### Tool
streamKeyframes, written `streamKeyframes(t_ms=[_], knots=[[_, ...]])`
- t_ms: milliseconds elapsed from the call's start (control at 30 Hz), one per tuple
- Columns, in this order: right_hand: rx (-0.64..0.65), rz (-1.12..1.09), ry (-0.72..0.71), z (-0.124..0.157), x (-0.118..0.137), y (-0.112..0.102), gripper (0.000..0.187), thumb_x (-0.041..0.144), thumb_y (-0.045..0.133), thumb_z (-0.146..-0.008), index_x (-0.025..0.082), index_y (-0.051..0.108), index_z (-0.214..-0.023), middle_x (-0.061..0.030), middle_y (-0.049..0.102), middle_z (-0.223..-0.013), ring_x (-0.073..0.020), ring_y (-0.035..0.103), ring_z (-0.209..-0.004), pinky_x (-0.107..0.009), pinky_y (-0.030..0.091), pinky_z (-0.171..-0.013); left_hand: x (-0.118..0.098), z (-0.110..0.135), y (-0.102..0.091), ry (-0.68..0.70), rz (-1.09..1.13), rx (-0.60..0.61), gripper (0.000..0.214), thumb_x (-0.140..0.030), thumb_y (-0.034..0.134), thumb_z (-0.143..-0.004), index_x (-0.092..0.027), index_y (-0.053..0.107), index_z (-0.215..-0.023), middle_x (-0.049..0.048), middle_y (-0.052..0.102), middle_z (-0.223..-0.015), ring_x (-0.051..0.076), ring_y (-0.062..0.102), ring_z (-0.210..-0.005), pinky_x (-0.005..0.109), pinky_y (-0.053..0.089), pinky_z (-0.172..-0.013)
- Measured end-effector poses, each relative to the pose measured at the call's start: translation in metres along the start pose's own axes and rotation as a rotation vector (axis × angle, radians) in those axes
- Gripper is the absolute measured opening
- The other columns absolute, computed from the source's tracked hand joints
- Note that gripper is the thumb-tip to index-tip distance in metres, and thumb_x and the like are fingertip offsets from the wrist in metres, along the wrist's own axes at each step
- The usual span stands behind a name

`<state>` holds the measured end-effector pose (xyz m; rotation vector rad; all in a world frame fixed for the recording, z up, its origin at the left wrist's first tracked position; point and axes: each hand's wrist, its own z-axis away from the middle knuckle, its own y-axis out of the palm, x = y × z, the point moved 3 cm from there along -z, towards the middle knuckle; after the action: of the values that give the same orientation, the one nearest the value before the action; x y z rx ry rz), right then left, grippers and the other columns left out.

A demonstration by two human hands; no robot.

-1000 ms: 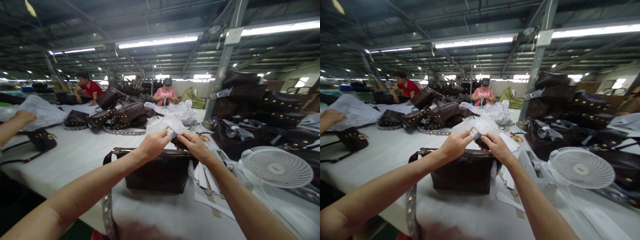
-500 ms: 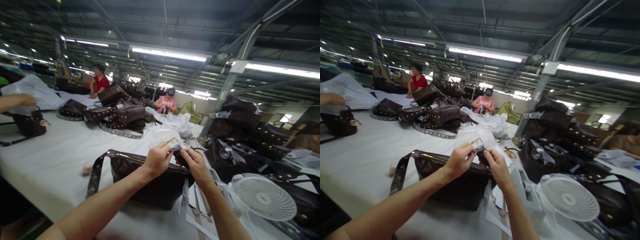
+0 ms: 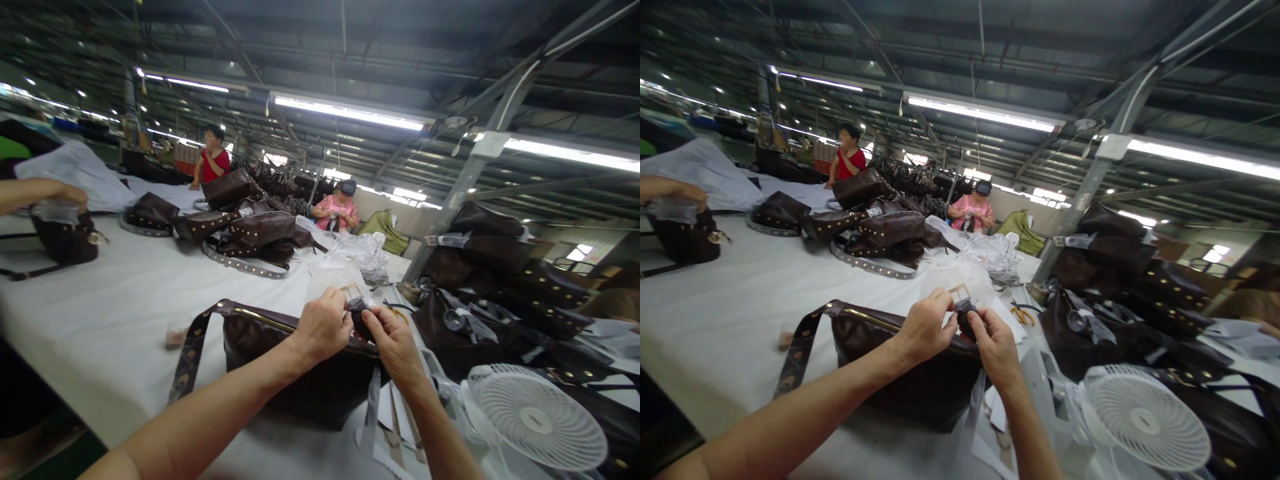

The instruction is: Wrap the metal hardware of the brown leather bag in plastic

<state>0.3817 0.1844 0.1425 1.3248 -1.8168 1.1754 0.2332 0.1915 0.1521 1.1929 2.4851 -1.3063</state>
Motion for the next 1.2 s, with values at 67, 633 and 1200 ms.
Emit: streamKeyframes(t_ms=[67, 633, 1200], knots=[[0.011, 0.076, -0.029, 0.001, 0.001, 0.002, 0.043, 0.062, 0.06, -0.08, 0.019, 0.064, -0.082, -0.0029, 0.066, -0.07, -0.0203, 0.06, -0.065, -0.03, 0.049, -0.06, 0.0, -0.001, 0.003, -0.004, -0.021, 0.009, 0.007, -0.016, 0.05, -0.084, -0.018, 0.053, -0.09, 0.0079, 0.059, -0.093, 0.022, 0.059, -0.082, 0.033, 0.051, -0.071], [-0.021, 0.057, 0.018, -0.001, -0.01, 0.003, 0.045, 0.064, 0.059, -0.08, 0.019, 0.063, -0.084, -0.0032, 0.066, -0.068, -0.0208, 0.062, -0.061, -0.032, 0.051, -0.058, 0.013, -0.018, 0.003, -0.003, 0.249, 0.088, 0.014, -0.011, 0.048, -0.081, -0.02, 0.046, -0.07, 0.0002, 0.051, -0.069, 0.015, 0.05, -0.066, 0.026, 0.04, -0.062], [-0.014, -0.129, 0.095, -0.001, -0.008, -0.006, 0.045, 0.062, 0.064, -0.079, 0.018, 0.062, -0.086, -0.0032, 0.067, -0.074, -0.0194, 0.063, -0.066, -0.029, 0.048, -0.06, 0.019, -0.014, -0.035, 0.343, 0.337, 0.081, 0.021, -0.01, 0.046, -0.085, -0.015, 0.066, -0.084, 0.0077, 0.064, -0.088, 0.018, 0.06, -0.086, 0.028, 0.047, -0.08]])
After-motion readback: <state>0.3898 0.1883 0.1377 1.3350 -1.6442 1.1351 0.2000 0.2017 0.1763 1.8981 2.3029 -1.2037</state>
